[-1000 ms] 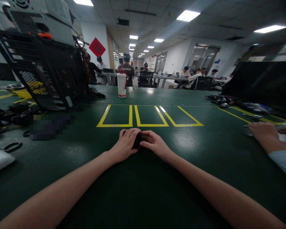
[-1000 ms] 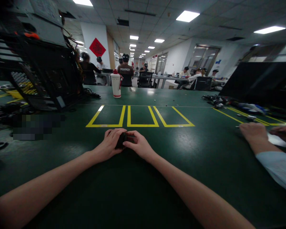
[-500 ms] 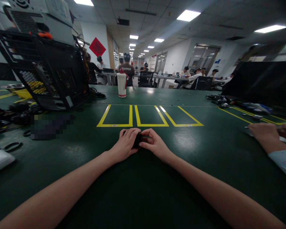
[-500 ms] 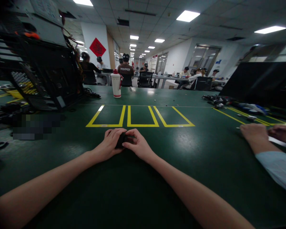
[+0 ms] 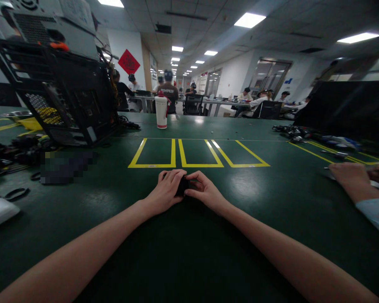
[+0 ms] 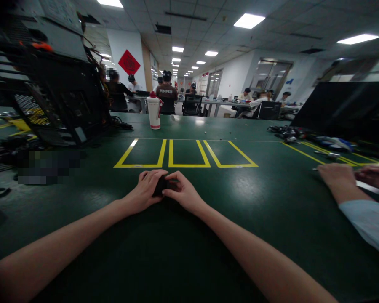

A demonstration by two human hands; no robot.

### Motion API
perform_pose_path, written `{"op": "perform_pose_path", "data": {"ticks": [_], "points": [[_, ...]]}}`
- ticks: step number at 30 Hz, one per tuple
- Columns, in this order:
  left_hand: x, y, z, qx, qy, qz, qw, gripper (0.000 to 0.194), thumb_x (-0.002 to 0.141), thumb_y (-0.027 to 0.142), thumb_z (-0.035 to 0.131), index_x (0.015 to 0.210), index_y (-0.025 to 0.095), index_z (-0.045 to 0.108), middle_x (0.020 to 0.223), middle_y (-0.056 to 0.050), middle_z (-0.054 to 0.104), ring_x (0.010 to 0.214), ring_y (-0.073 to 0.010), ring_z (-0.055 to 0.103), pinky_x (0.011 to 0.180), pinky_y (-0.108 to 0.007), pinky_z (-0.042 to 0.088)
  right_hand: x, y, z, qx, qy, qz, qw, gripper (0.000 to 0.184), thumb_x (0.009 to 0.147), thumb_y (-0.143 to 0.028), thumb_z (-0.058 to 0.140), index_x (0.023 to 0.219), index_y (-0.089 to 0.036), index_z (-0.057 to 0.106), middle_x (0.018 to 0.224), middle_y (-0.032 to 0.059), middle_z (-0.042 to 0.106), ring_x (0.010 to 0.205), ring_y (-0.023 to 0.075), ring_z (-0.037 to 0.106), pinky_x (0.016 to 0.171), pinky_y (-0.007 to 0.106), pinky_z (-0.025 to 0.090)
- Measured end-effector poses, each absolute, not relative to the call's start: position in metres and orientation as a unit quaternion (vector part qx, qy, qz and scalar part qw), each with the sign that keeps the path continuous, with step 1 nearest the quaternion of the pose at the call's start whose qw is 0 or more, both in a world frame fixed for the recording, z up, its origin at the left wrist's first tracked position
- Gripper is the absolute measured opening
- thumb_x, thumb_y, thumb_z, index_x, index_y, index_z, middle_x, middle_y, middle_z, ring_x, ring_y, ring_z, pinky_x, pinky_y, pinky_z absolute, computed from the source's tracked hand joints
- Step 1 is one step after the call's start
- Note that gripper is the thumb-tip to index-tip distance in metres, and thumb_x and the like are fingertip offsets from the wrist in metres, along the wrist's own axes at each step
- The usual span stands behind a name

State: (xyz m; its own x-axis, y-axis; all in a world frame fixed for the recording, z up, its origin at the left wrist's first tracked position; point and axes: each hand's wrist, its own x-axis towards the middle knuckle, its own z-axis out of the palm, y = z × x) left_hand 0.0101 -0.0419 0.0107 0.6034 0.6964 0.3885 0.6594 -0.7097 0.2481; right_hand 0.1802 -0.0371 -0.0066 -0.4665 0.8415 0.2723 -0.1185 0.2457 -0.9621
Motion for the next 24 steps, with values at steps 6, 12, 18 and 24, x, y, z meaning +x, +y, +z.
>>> {"op": "perform_pose_path", "data": {"ticks": [6,12,18,24], "points": [[0.008,-0.042,0.012,0.896,0.376,0.23,0.048,0.055,0.072,0.018,0.052,0.12,0.019,0.024,0.12,-0.01,0.037,0.111,-0.0239,0.035,0.093,-0.042,0.023,0.18,-0.039,-0.006,-0.33,-0.665,0.507,0.438,0.037,0.064,-0.018,0.064,0.093,-0.022,0.042,0.095,0.0001,0.05,0.091,0.0138,0.054,0.085,0.033,0.043],[0.009,-0.039,0.009,0.892,0.38,0.237,0.052,0.056,0.071,0.02,0.053,0.119,0.02,0.025,0.12,-0.01,0.038,0.11,-0.0245,0.036,0.092,-0.042,0.024,0.184,-0.038,-0.01,-0.397,-0.705,0.426,0.404,0.053,0.06,-0.026,0.067,0.104,-0.021,0.039,0.106,0.005,0.049,0.103,0.0183,0.048,0.092,0.039,0.036],[0.007,-0.03,0.001,0.857,0.44,0.258,0.073,0.052,0.07,0.031,0.055,0.114,0.02,0.03,0.113,-0.009,0.042,0.105,-0.0257,0.04,0.087,-0.045,0.028,0.191,-0.042,-0.006,-0.444,-0.753,0.346,0.341,0.071,0.057,-0.033,0.069,0.118,-0.021,0.034,0.118,0.0089,0.043,0.11,0.0233,0.042,0.096,0.044,0.03],[-0.001,-0.016,-0.005,0.812,0.486,0.265,0.183,0.051,0.067,0.039,0.057,0.109,0.019,0.037,0.103,-0.008,0.048,0.095,-0.0246,0.047,0.079,-0.041,0.039,0.198,-0.043,-0.008,-0.477,-0.776,0.268,0.316,0.065,0.06,-0.034,0.066,0.117,-0.021,0.039,0.118,0.0091,0.044,0.112,0.0239,0.04,0.097,0.044,0.028]]}}
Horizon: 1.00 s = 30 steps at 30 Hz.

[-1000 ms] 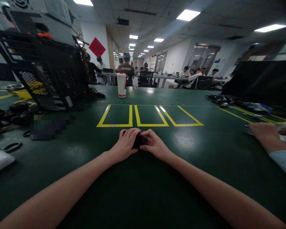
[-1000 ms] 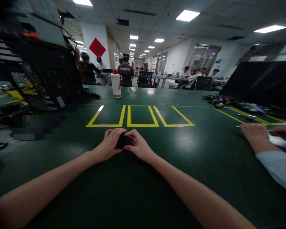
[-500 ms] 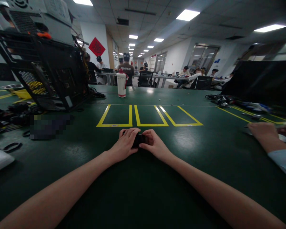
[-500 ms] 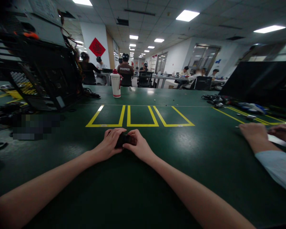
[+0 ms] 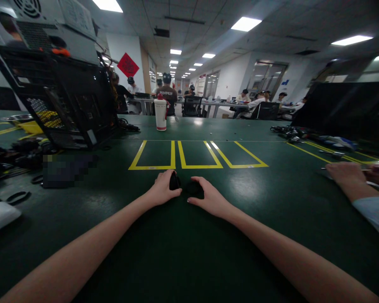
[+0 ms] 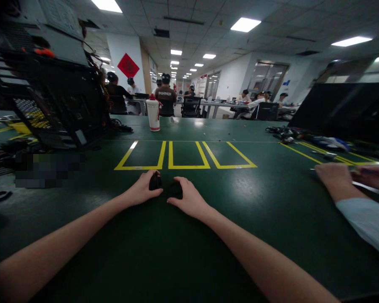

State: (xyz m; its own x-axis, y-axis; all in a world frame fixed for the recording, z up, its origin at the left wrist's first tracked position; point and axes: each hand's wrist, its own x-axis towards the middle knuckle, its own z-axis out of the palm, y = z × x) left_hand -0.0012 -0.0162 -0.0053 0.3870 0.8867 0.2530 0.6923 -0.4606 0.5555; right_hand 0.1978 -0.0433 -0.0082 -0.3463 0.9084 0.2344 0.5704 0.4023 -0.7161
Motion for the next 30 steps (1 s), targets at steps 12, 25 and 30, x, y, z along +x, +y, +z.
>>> {"op": "perform_pose_path", "data": {"ticks": [12,25,30], "points": [[0.004,-0.025,0.004,0.811,0.489,0.277,0.165,0.061,0.061,0.047,0.062,0.109,0.017,0.039,0.105,-0.009,0.049,0.094,-0.025,0.05,0.078,-0.04,0.041,0.194,-0.048,-0.003,-0.478,-0.771,0.27,0.324,0.053,0.067,-0.022,0.061,0.116,-0.021,0.039,0.11,0.0073,0.051,0.107,0.0209,0.047,0.093,0.044,0.032],[0.029,-0.127,0.059,0.976,0.206,0.023,0.066,0.038,0.063,0.036,0.062,0.1,0.028,0.053,0.099,-0.005,0.055,0.091,-0.0262,0.052,0.068,-0.036,0.044,0.197,-0.14,0.05,-0.427,-0.809,0.371,0.16,0.091,0.049,-0.024,0.074,0.127,-0.026,0.027,0.126,0.007,0.042,0.112,0.0266,0.043,0.097,0.038,0.033],[0.032,-0.154,0.03,0.972,0.225,-0.013,0.06,0.022,0.077,0.032,0.051,0.098,0.026,0.054,0.099,-0.007,0.058,0.085,-0.0245,0.056,0.061,-0.033,0.043,0.197,-0.179,0.051,-0.444,-0.802,0.39,0.088,0.072,0.061,-0.028,0.065,0.125,-0.029,0.031,0.13,0.0091,0.037,0.106,0.0281,0.049,0.091,0.039,0.04]]}}
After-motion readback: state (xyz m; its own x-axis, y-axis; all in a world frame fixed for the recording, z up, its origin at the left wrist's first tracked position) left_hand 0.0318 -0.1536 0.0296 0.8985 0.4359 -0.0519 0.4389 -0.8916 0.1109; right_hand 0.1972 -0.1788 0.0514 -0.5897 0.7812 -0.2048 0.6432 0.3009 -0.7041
